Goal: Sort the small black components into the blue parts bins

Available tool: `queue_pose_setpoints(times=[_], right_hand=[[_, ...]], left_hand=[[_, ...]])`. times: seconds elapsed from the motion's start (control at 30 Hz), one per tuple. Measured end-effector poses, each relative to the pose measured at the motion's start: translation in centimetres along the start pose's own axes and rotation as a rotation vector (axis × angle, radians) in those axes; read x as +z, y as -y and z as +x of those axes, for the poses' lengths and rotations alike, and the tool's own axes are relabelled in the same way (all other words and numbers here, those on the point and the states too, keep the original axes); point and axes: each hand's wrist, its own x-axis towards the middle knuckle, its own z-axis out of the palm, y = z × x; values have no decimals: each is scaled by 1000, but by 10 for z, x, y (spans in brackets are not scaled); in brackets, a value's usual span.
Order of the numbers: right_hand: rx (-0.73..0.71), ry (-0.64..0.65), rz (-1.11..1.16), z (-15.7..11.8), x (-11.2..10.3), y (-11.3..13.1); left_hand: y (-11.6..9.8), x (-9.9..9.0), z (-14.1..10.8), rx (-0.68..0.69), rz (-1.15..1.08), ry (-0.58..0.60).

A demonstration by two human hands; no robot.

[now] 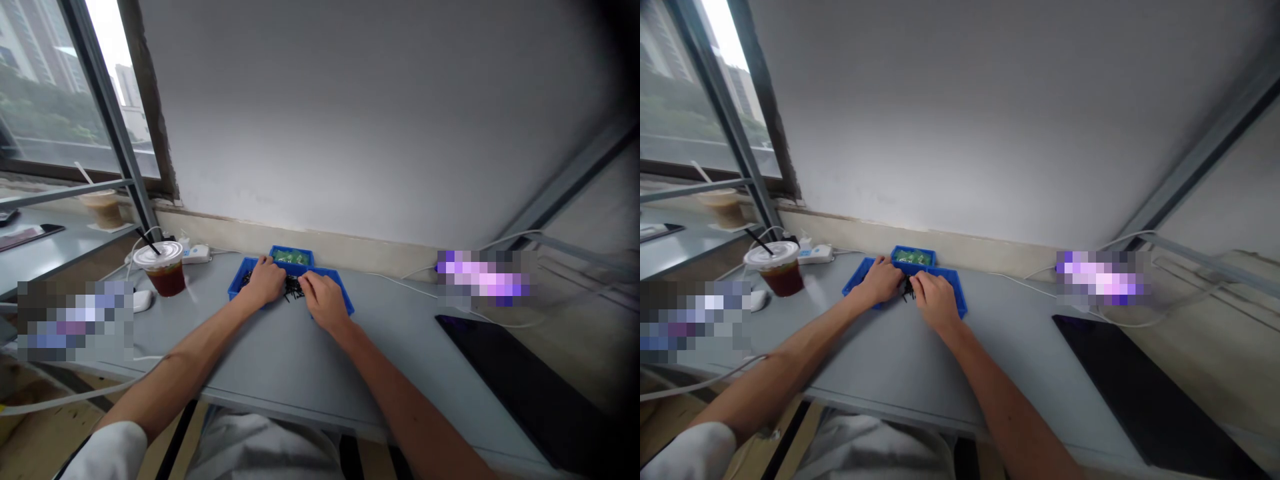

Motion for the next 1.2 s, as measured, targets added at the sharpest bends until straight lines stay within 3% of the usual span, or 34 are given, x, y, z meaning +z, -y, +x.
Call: queue_pose_setpoints(times=[0.4, 0.9, 1.2], right_hand=[[-10, 1, -13, 1, -2, 0], [-11, 5, 6, 1, 6, -11], [-95, -85, -3, -2, 6, -16]], left_hand=[[5, -2, 2, 19, -113, 1], [-1, -13, -14, 104, -644, -368], [-4, -17, -18, 200, -670, -410]])
